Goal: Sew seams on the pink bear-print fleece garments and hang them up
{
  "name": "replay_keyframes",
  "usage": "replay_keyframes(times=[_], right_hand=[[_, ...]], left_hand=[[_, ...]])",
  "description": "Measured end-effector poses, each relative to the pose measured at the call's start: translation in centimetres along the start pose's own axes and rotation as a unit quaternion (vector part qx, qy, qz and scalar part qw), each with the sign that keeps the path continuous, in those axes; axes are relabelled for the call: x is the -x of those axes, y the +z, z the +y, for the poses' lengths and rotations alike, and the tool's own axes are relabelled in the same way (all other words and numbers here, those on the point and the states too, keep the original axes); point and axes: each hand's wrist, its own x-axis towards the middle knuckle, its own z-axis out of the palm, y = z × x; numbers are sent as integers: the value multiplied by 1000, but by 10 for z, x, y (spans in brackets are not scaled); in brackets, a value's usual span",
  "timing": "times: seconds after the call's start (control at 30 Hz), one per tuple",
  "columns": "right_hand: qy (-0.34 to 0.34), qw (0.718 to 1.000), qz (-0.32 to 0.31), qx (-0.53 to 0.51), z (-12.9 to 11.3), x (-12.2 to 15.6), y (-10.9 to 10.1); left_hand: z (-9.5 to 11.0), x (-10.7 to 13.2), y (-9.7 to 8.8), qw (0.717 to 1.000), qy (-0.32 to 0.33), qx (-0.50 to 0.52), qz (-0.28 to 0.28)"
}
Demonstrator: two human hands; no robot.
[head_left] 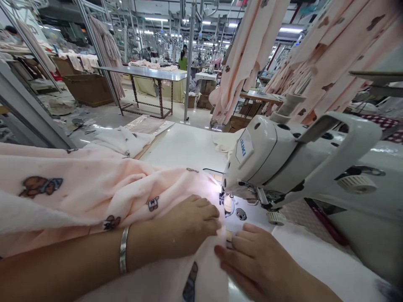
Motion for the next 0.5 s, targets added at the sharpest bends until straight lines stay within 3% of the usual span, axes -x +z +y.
replay_keyframes(times=[0.27, 0.37, 0.5], right_hand=[[83, 991, 68, 78, 18, 4, 13], [96, 988, 84, 90, 19, 2, 11], [70, 988, 109, 78, 10, -3, 6]], left_hand=[[-36, -27, -1, 998, -30, 44, 27], [-39, -34, -8, 998, -46, 49, 12], [-30, -34, -19, 990, -137, 20, -9]])
